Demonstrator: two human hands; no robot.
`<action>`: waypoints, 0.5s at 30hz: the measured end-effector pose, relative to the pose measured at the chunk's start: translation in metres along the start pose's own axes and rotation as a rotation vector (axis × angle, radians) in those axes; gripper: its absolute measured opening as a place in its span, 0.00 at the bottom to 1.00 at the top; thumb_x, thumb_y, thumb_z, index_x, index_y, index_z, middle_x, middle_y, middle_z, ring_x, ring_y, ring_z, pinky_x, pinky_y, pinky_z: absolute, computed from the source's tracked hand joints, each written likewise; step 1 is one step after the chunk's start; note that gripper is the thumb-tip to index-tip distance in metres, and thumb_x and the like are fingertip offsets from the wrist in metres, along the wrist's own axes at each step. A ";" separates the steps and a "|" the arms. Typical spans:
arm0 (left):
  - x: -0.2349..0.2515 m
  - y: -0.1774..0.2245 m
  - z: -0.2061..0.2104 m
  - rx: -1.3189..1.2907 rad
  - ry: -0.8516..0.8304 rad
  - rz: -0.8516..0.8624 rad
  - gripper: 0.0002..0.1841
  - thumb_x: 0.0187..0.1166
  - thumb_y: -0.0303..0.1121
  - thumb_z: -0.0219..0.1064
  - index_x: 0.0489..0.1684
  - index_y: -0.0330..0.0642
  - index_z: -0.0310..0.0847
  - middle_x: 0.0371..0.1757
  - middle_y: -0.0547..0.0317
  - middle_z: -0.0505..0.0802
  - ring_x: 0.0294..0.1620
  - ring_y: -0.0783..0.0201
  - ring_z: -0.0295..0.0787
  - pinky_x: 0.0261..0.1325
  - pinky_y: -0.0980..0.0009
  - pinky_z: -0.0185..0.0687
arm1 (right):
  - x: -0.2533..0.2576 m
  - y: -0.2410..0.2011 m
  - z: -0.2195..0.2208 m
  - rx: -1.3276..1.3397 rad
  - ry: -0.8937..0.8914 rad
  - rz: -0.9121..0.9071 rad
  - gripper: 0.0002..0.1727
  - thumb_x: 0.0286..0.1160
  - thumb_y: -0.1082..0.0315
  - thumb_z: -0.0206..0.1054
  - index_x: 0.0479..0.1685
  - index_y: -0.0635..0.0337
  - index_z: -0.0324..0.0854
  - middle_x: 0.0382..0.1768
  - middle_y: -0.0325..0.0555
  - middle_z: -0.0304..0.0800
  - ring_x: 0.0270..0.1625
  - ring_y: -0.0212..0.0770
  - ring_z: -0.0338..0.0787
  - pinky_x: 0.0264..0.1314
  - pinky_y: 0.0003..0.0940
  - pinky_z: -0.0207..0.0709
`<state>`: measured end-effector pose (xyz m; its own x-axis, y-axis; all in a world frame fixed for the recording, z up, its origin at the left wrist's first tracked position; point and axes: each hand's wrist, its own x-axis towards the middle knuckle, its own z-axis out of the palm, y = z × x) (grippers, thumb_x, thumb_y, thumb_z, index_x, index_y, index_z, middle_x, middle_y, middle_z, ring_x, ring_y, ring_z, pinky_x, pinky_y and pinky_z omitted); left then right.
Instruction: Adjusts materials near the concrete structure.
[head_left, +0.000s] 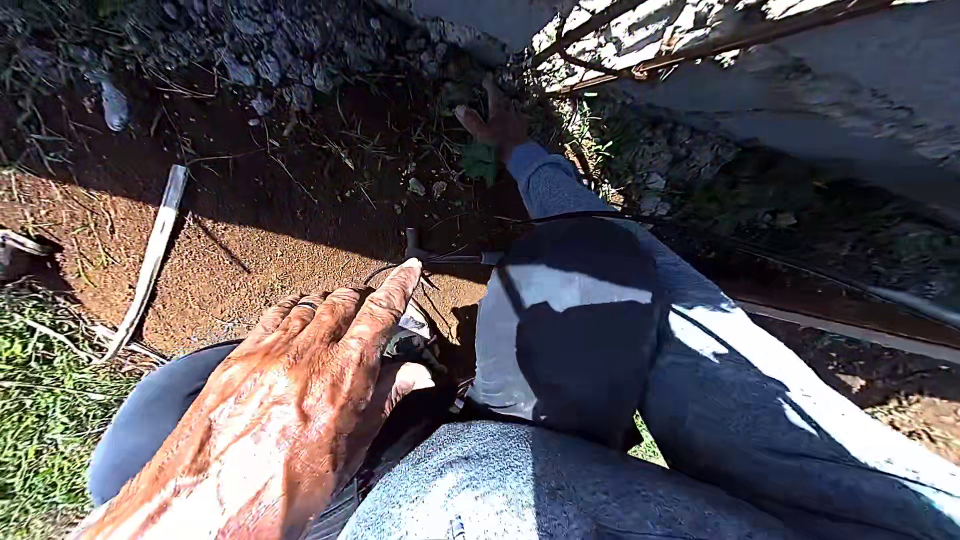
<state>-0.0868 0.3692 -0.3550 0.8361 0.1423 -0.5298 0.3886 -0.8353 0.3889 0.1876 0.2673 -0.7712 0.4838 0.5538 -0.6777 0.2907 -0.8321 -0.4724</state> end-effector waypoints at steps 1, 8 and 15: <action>-0.002 0.000 0.000 -0.010 0.006 -0.002 0.37 0.86 0.65 0.47 0.87 0.51 0.69 0.52 0.44 0.94 0.48 0.45 0.93 0.50 0.46 0.84 | 0.009 -0.001 0.007 -0.038 -0.025 0.001 0.50 0.78 0.27 0.53 0.95 0.49 0.53 0.85 0.60 0.70 0.82 0.62 0.76 0.80 0.69 0.69; -0.014 -0.011 0.003 -0.039 -0.006 -0.071 0.38 0.85 0.66 0.49 0.84 0.47 0.72 0.57 0.43 0.93 0.53 0.44 0.92 0.53 0.47 0.84 | -0.042 -0.035 0.039 -0.029 0.251 -0.184 0.19 0.87 0.69 0.56 0.71 0.61 0.81 0.67 0.55 0.89 0.67 0.53 0.90 0.72 0.51 0.82; -0.012 -0.016 0.002 -0.062 -0.004 -0.047 0.37 0.85 0.65 0.51 0.86 0.48 0.70 0.60 0.44 0.93 0.56 0.45 0.92 0.57 0.46 0.83 | -0.101 -0.034 0.052 0.100 0.269 -0.442 0.17 0.87 0.73 0.57 0.68 0.58 0.85 0.61 0.48 0.93 0.62 0.44 0.94 0.69 0.42 0.86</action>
<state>-0.1037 0.3800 -0.3561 0.8150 0.1782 -0.5514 0.4505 -0.7933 0.4095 0.0858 0.2412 -0.7162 0.5315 0.8125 -0.2393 0.4413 -0.5068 -0.7405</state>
